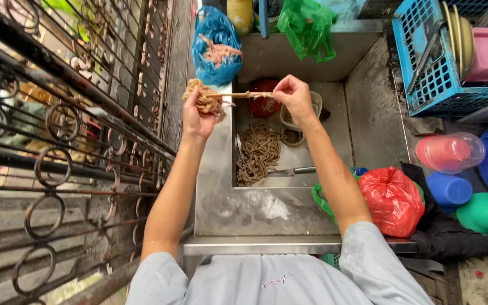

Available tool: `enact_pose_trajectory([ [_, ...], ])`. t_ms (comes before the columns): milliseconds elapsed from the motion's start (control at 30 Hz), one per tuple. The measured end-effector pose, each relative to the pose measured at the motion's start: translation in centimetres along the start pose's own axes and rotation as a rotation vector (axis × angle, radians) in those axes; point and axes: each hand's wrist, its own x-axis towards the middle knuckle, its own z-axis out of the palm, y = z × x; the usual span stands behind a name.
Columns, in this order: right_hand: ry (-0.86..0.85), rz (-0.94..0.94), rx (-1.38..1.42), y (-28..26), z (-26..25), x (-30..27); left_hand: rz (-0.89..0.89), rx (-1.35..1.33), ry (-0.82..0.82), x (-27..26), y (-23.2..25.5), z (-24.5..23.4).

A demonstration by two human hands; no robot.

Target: The person sorts and cleans animal intestines and poultry feet in a sink by hand, moving individual pieces from a pile and placing them into a separate container.

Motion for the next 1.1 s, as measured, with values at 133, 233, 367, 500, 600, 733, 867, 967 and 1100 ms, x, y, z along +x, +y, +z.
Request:
enact_pose_trajectory([
  [133, -0.076, 0.016, 0.048, -0.7, 0.8, -0.9, 0.055, 0.0, 0.04, 0.2, 0.5, -0.3],
  [233, -0.19, -0.024, 0.164, -2.4, 2.6, -1.2, 0.029, 0.065, -0.007, -2.1, 0.5, 1.2],
  [367, -0.301, -0.064, 0.306, -3.3, 3.9, -1.9, 0.021, 0.438, -0.128, -3.1, -2.5, 1.4],
  [500, -0.337, -0.07, 0.31, -3.3, 4.7, -1.6, 0.12, 0.728, -0.139, -4.6, -3.4, 3.8],
  [600, -0.323, -0.05, 0.321, -1.7, 4.8, -1.3, 0.169, 0.772, -0.097, -3.9, -4.4, 2.9],
  [733, -0.293, -0.006, 0.307, -1.1, 5.2, -1.5, 0.208, 0.821, -0.08, -2.0, -4.9, 1.2],
  [867, -0.336, 0.134, 0.33, -0.9, 5.4, -2.1, 0.306, 0.818, -0.098, -0.7, -4.9, -0.6],
  [967, -0.39, 0.162, 0.337, -1.3, 5.6, -2.5, 0.314, 0.832, -0.11, -1.5, -4.8, -0.3],
  [1100, -0.395, 0.182, 0.344, -0.1, 5.5, -2.1, 0.273, 0.829, -0.181, -1.8, -4.3, -0.5],
])
